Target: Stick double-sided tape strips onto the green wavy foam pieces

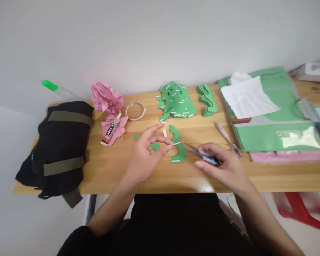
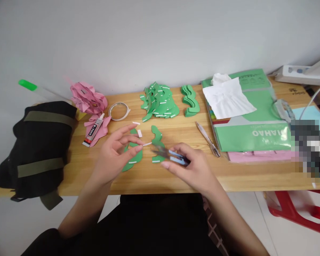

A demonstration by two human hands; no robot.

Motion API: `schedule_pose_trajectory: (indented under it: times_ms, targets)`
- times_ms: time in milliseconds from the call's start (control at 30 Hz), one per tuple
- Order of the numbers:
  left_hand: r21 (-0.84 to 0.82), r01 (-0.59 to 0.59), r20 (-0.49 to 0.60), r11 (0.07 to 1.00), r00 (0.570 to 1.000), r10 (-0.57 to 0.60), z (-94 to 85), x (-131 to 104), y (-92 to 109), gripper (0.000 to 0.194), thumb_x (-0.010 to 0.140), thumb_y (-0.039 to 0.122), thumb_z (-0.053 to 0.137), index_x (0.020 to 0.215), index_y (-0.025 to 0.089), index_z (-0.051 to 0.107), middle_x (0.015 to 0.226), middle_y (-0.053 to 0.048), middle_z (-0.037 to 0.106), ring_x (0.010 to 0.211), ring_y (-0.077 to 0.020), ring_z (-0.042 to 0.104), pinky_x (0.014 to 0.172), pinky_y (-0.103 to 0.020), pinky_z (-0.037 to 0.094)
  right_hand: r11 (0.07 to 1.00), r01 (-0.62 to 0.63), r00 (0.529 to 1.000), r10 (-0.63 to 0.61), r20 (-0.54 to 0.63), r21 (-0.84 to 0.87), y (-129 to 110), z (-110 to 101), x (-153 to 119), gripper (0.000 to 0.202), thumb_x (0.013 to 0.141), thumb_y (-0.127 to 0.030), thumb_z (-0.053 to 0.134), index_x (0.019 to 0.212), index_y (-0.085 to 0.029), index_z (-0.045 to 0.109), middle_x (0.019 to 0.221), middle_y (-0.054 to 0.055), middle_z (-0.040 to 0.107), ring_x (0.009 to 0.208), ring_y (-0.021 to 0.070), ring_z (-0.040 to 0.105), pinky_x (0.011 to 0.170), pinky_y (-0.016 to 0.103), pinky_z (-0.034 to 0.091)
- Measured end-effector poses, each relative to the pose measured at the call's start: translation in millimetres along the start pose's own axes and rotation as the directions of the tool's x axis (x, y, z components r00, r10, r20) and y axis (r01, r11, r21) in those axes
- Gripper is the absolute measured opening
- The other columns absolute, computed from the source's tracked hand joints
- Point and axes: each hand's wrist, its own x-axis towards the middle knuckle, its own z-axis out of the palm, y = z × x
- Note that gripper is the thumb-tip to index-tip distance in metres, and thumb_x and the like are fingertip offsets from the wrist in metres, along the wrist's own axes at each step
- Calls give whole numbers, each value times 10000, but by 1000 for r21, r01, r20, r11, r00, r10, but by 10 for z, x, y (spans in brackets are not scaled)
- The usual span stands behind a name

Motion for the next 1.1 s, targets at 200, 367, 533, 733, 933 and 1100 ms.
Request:
schedule_pose_trajectory:
  times_ms: [200,367,533,733,933,1100]
  targets:
    - [1,-4,73,1000,997,4,71,-60,-87,497,810,209,691,1276,188,520,854,-12,770,1028,-205,689,1016,-429,455,852,-336,931,365,5,402,-33,305,84,251,737,-383,725,888,-182,728,509,-73,429,452,89,363,448,239,323]
    - [49,-38,75,998,997,35,89,-90,-158,518,840,198,661,1322,208,471,936,-29,780,1096,-213,669,1035,-447,441,825,-360,921,389,24,434,-31,390,153,202,726,-380,726,693,-186,677,577,-25,534,525,106,441,501,247,370]
    - [359,-205,29,911,978,208,119,-118,-377,660,814,183,710,1394,251,401,1304,-94,672,1292,-281,541,1091,-532,348,771,-444,832,544,-109,456,90,358,185,249,696,-420,741,687,-182,669,495,-72,411,467,88,347,480,249,325]
    - [610,-295,180,736,956,234,194,-104,-626,1015,830,215,732,1542,237,9,1277,-111,691,1398,-327,423,1134,-646,190,748,-549,783,616,-83,372,160,455,216,281,683,-443,718,658,-174,642,488,-72,394,473,90,329,480,254,300]
    - [678,-286,253,677,956,151,232,-101,-721,1063,864,251,701,1539,187,-116,1371,-174,616,1450,-337,362,1161,-649,124,739,-620,772,635,35,264,173,610,298,302,672,-470,642,613,-176,612,528,-28,482,519,117,398,512,266,325]
    - [674,-282,240,683,958,158,234,-113,-748,1053,868,254,694,1544,173,-109,1375,-181,611,1442,-332,378,1166,-637,143,772,-610,788,615,36,176,189,640,336,274,690,-441,594,579,-190,582,512,-22,502,509,127,415,529,279,326]
